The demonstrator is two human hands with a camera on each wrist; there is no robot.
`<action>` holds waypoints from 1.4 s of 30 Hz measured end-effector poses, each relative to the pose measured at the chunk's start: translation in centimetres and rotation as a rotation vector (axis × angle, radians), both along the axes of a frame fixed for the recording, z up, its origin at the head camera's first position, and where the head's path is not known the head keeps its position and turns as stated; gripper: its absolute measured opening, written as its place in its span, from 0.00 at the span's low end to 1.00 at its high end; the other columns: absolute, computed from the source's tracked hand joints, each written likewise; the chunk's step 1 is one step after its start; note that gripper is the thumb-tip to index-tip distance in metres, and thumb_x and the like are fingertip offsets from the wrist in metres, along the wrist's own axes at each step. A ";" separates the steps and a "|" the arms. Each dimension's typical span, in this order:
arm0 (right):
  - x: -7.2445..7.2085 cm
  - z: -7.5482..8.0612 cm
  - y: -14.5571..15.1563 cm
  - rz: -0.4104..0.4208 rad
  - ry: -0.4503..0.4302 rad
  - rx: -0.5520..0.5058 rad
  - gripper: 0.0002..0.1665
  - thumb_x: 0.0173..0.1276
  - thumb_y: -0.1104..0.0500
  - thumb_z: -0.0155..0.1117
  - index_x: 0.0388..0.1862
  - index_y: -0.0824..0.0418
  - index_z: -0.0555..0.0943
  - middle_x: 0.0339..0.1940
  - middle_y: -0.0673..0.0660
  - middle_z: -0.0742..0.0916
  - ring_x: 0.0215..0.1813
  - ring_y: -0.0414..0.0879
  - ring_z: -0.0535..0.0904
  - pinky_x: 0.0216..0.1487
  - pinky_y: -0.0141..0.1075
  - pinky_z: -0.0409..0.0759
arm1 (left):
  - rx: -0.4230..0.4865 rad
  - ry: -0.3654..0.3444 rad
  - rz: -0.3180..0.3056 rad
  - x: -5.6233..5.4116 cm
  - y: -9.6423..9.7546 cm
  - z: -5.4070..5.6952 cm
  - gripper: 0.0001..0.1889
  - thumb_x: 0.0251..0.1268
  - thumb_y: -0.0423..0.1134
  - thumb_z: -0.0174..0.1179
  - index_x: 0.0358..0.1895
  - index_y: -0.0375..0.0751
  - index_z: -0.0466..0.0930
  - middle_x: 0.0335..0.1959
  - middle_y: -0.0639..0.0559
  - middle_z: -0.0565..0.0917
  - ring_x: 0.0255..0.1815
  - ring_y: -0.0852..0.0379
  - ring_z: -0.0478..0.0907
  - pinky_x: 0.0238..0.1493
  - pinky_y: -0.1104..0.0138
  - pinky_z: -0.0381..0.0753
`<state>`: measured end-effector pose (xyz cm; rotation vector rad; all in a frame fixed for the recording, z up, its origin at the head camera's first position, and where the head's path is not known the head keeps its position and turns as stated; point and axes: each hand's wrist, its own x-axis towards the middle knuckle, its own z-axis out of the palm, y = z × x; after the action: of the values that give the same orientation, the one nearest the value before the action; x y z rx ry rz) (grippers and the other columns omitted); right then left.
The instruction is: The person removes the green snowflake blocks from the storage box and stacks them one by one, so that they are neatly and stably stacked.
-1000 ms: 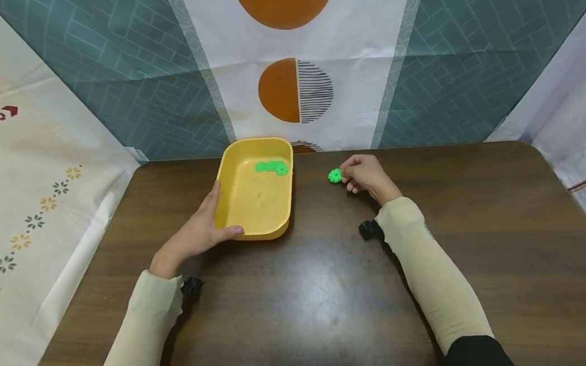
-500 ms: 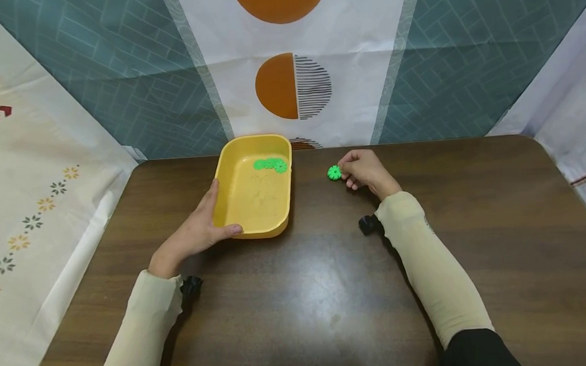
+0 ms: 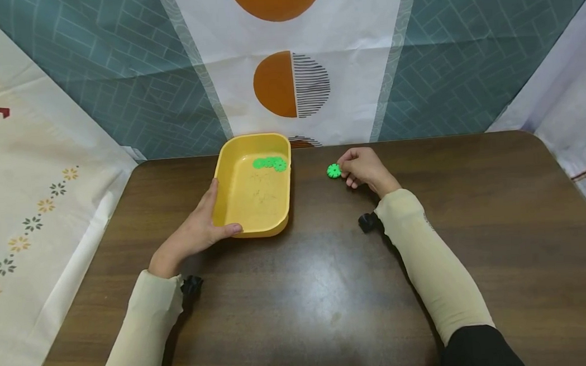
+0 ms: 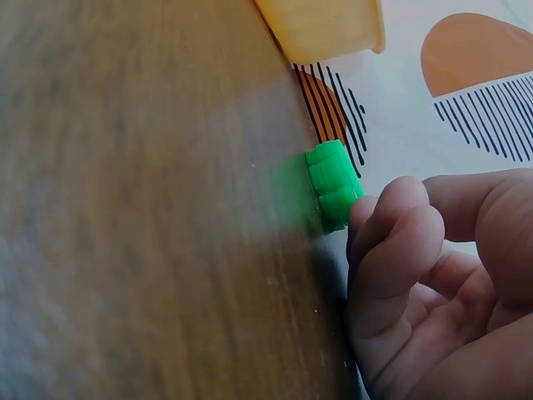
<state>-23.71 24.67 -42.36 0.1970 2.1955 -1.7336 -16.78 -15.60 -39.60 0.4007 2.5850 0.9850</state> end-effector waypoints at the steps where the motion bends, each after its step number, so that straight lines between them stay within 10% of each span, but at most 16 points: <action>1: 0.0 0.0 0.0 -0.001 0.001 0.000 0.12 0.75 0.67 0.53 0.52 0.72 0.77 0.27 0.58 0.81 0.17 0.42 0.74 0.21 0.32 0.76 | 0.001 0.001 -0.001 0.0 0.0 0.0 0.68 0.57 0.61 0.72 0.80 0.55 0.19 0.83 0.48 0.34 0.80 0.44 0.43 0.74 0.46 0.52; 27: 0.2 0.1 0.0 -0.012 -0.001 0.004 0.12 0.77 0.65 0.55 0.54 0.71 0.76 0.28 0.58 0.82 0.18 0.42 0.75 0.22 0.33 0.78 | 0.016 -0.004 -0.004 0.0 0.0 0.2 0.67 0.58 0.61 0.72 0.81 0.54 0.20 0.83 0.49 0.34 0.81 0.45 0.42 0.74 0.47 0.52; 42: 0.6 4.6 -2.7 -0.042 0.117 -0.084 0.11 0.78 0.62 0.55 0.52 0.68 0.77 0.29 0.57 0.82 0.21 0.42 0.74 0.25 0.32 0.77 | 0.017 0.000 0.002 0.3 -0.3 0.3 0.69 0.53 0.70 0.69 0.81 0.55 0.21 0.83 0.47 0.36 0.80 0.45 0.45 0.74 0.49 0.53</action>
<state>-23.14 21.95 -37.73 0.1249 2.2084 -1.9002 -16.53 -15.87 -39.29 0.4031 2.5791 1.0076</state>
